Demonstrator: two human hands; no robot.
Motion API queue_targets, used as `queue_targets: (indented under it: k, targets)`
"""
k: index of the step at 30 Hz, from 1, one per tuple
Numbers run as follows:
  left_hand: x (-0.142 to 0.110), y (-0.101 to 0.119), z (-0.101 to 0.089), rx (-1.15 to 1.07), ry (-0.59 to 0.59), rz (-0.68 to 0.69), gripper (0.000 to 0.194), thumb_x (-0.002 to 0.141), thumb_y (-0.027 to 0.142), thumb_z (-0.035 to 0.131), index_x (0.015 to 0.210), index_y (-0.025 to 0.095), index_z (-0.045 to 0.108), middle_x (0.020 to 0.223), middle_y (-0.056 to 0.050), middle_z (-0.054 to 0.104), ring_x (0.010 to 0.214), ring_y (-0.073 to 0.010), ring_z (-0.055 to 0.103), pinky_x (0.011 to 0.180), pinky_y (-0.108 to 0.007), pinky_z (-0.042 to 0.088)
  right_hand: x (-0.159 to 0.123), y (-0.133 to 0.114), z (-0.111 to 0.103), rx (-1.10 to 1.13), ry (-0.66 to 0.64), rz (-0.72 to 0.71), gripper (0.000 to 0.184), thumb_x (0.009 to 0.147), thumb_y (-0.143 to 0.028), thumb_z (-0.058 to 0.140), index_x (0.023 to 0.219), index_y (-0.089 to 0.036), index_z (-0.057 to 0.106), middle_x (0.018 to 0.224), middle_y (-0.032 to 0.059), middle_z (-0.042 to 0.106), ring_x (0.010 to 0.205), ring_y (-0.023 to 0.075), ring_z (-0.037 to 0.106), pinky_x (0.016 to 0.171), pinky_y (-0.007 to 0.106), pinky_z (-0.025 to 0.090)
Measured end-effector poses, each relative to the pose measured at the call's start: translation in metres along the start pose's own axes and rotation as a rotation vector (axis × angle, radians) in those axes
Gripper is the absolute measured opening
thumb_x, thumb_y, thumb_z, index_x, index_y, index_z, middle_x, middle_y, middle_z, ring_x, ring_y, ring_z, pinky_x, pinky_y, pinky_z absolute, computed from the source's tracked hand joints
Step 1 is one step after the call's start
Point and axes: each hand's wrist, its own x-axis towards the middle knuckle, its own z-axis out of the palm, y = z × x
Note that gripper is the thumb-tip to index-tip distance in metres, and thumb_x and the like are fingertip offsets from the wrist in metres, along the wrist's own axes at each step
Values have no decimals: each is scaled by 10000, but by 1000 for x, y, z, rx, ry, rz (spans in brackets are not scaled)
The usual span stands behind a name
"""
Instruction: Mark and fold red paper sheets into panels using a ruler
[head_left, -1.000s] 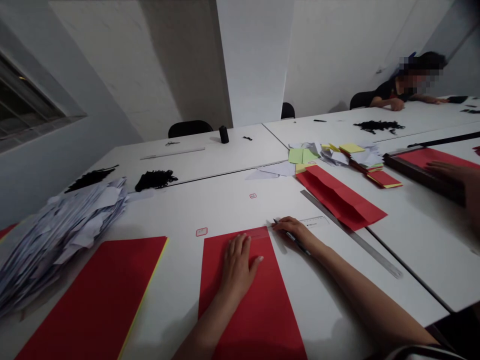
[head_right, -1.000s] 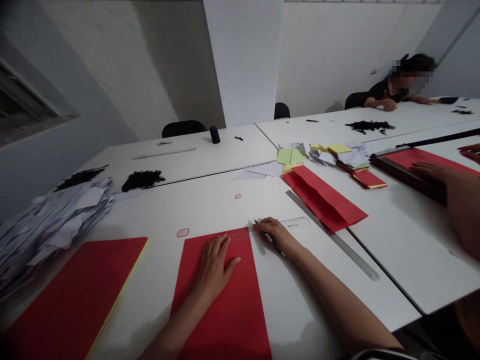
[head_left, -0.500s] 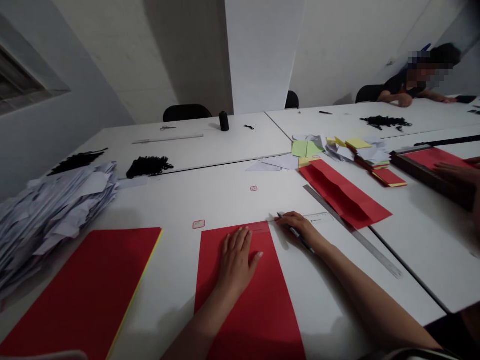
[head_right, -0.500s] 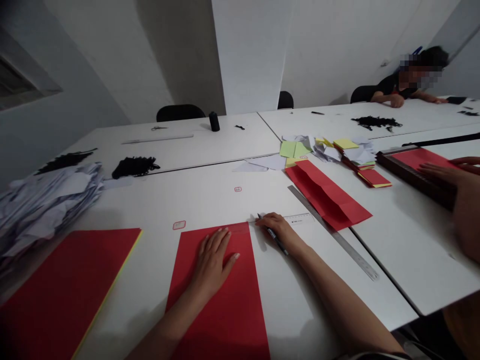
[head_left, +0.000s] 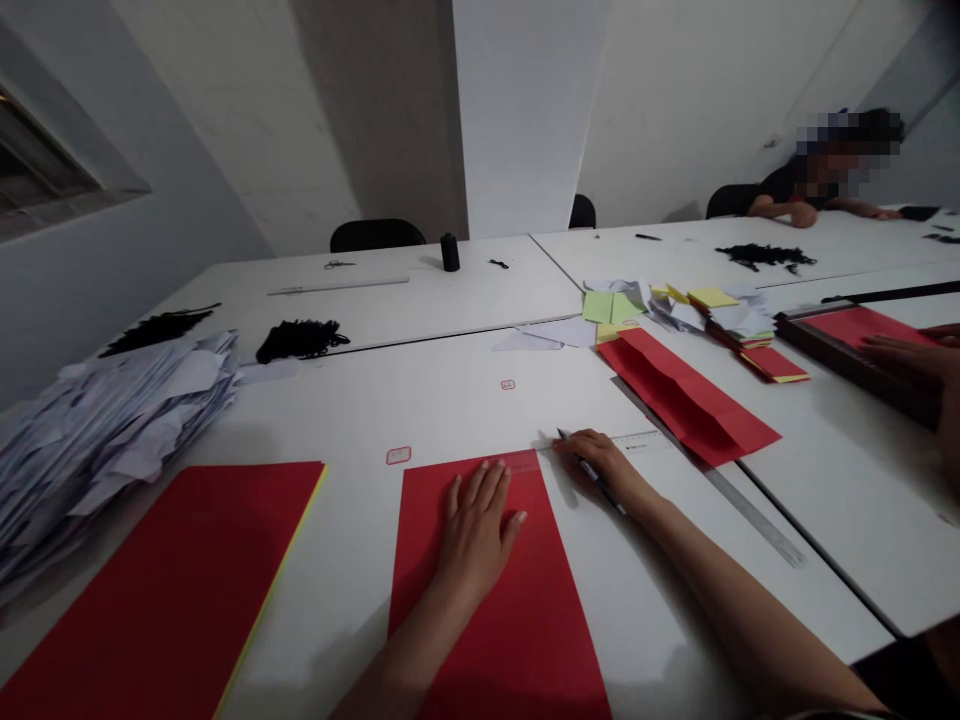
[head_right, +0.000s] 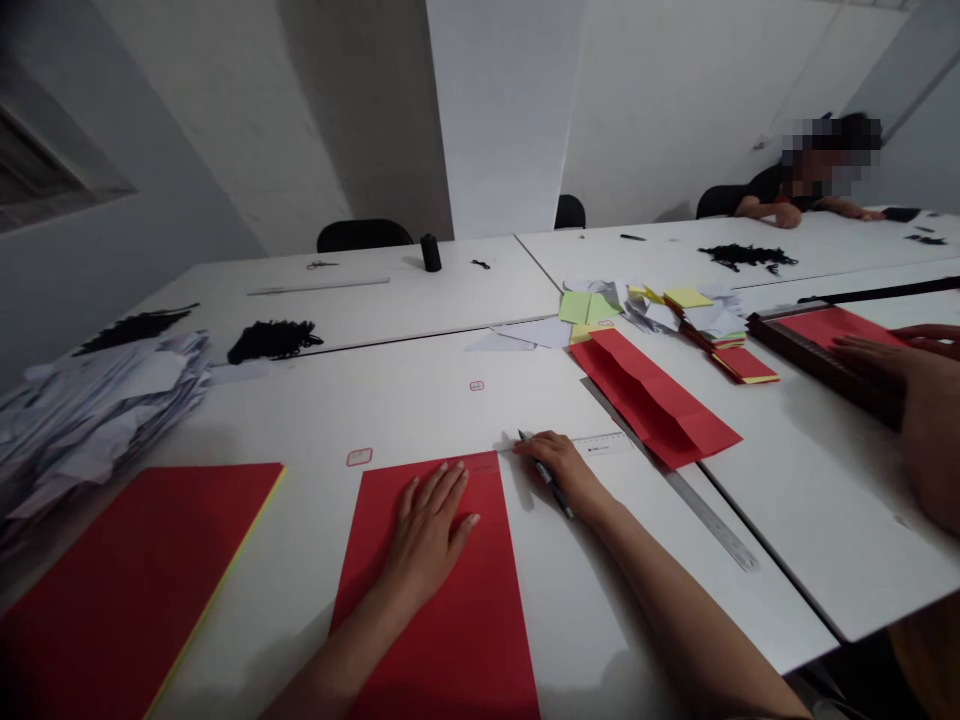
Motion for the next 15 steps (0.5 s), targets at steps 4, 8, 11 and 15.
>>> queue_targets:
  k: [4, 8, 11, 15]
  targets:
    - [0, 0, 0, -5, 0, -5, 512, 992, 419, 357, 1463, 219, 358, 1529, -38, 358, 1413, -249, 319, 1141, -564, 255, 0, -2, 0, 2, 3, 16, 274, 927, -187, 462, 1138, -232, 631, 1077, 72, 690, 1045, 254, 600, 895, 432, 459]
    - [-1, -1, 0, -25, 13, 1, 513, 989, 424, 365, 1466, 238, 355, 1519, -36, 380, 1411, -251, 324, 1143, -562, 255, 1, -4, -2, 16, -9, 19, 274, 945, -215, 447, 1142, -235, 636, 1083, 74, 691, 1034, 254, 607, 895, 433, 462]
    - [-1, -1, 1, -39, 31, 3, 511, 989, 422, 363, 1470, 250, 348, 1513, -39, 393, 1406, -254, 334, 1145, -563, 254, 2, -6, -2, 20, 15, 18, 260, 949, -246, 451, 1119, -237, 646, 1050, 74, 696, 1013, 253, 618, 879, 425, 473]
    - [-1, -1, 1, -43, 33, -3, 508, 988, 406, 367, 1470, 247, 343, 1513, -37, 395, 1409, -257, 332, 1139, -572, 266, 2, -5, -1, 24, 25, 17, 252, 946, -243, 455, 1106, -236, 650, 1030, 73, 698, 1002, 250, 620, 872, 418, 474]
